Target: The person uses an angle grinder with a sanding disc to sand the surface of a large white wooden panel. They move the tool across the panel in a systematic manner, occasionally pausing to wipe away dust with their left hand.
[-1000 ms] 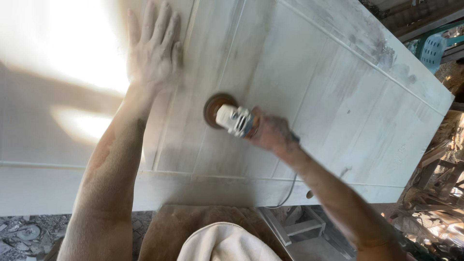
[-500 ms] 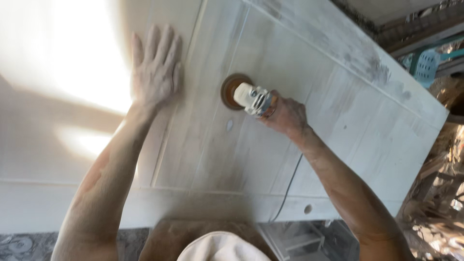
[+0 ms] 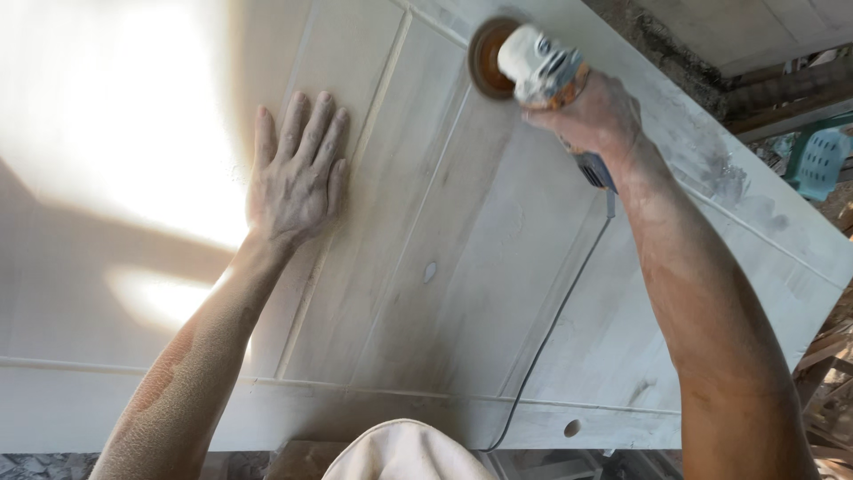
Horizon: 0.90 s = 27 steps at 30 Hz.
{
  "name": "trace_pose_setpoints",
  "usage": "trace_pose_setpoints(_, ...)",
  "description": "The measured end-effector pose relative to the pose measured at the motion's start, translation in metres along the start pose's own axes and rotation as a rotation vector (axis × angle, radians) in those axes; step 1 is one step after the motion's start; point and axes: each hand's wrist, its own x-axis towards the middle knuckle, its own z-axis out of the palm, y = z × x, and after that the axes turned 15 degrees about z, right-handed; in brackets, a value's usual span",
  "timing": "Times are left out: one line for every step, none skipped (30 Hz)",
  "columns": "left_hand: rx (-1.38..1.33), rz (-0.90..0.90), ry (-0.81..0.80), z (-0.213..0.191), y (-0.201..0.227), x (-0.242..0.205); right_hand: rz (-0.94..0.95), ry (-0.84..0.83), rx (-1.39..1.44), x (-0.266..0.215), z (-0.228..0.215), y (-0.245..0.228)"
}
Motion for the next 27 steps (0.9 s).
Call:
trace_pose_setpoints(-0.013,-0.003,-0.01,0.0,0.001,-0.001,0.026,-0.005,0.054,0.003,0.0,0.001)
trace_pose_setpoints(-0.026,-0.006,-0.019,0.0,0.001,-0.002,0.052,-0.01,0.107,0.007,-0.003,0.003)
trace_pose_setpoints(-0.043,-0.004,-0.012,0.0,0.001,-0.005,0.08,-0.025,0.156,0.003,-0.001,0.005)
trace_pose_setpoints(-0.059,-0.002,-0.004,0.0,-0.001,-0.005,0.09,-0.06,0.129,-0.006,0.006,0.006)
trace_pose_setpoints(-0.068,0.005,0.017,0.001,-0.003,-0.002,0.096,-0.078,0.103,-0.011,0.009,0.007)
trace_pose_setpoints(-0.076,0.01,0.021,0.002,-0.001,-0.005,0.101,-0.096,0.078,-0.019,0.013,0.007)
trace_pose_setpoints(-0.077,0.017,0.037,0.003,-0.001,-0.003,0.014,-0.034,0.036,-0.029,0.017,0.008)
trace_pose_setpoints(-0.076,0.024,0.054,0.004,-0.001,-0.001,-0.073,0.027,-0.008,-0.045,0.026,0.009)
trace_pose_setpoints(-0.085,0.034,0.056,0.004,-0.002,-0.004,-0.141,0.064,-0.05,-0.067,0.036,0.01)
trace_pose_setpoints(-0.094,0.045,0.059,0.004,-0.008,-0.003,-0.109,0.024,-0.057,-0.081,0.042,0.006)
trace_pose_setpoints(-0.114,0.054,0.049,0.005,-0.009,-0.008,-0.07,-0.03,-0.066,-0.102,0.051,0.002)
trace_pose_setpoints(-0.098,0.061,0.034,0.007,-0.006,-0.014,-0.032,-0.084,-0.074,-0.124,0.059,-0.002)
trace_pose_setpoints(-0.062,0.065,0.046,0.009,-0.008,-0.008,-0.023,-0.119,-0.105,-0.137,0.064,-0.006)
trace_pose_setpoints(-0.026,0.069,0.059,0.011,-0.007,-0.004,-0.014,-0.153,-0.137,-0.159,0.071,-0.008)
trace_pose_setpoints(-0.01,0.087,0.085,0.008,-0.009,0.0,-0.005,-0.177,-0.163,-0.178,0.076,-0.015)
trace_pose_setpoints(0.006,0.105,0.111,0.004,-0.008,0.003,-0.03,-0.16,-0.141,-0.19,0.08,-0.023)
trace_pose_setpoints(0.005,0.115,0.111,0.003,-0.001,-0.005,-0.049,-0.174,-0.121,-0.211,0.089,-0.025)
trace_pose_setpoints(-0.093,-0.002,-0.015,0.0,0.002,-0.008,-0.067,-0.188,-0.1,-0.231,0.098,-0.025)
trace_pose_setpoints(-0.188,-0.114,-0.138,-0.003,0.001,-0.003,-0.05,-0.264,-0.118,-0.248,0.109,-0.026)
trace_pose_setpoints(-0.28,-0.227,-0.262,-0.005,0.002,-0.001,-0.033,-0.34,-0.134,-0.267,0.12,-0.026)
trace_pose_setpoints(-0.17,-0.107,-0.134,-0.004,0.004,-0.001,-0.072,-0.294,-0.12,-0.285,0.131,-0.025)
trace_pose_setpoints(-0.061,0.012,-0.005,-0.004,0.005,-0.005,-0.112,-0.247,-0.107,-0.302,0.141,-0.024)
trace_pose_setpoints(0.046,0.12,0.121,-0.002,0.006,-0.004,-0.124,-0.249,-0.082,-0.312,0.147,-0.022)
trace_pose_setpoints(-0.006,0.064,0.055,0.0,0.003,0.005,-0.136,-0.25,-0.057,-0.318,0.151,-0.02)
trace_pose_setpoints(-0.068,0.0,-0.042,0.002,-0.001,0.003,-0.142,-0.283,-0.026,-0.333,0.154,-0.019)
trace_pose_setpoints(-0.128,-0.064,-0.139,0.005,-0.002,-0.001,-0.109,-0.32,-0.062,-0.339,0.154,-0.016)
trace_pose_setpoints(-0.085,0.003,-0.057,0.009,-0.002,-0.003,-0.08,-0.333,-0.098,-0.328,0.151,-0.012)
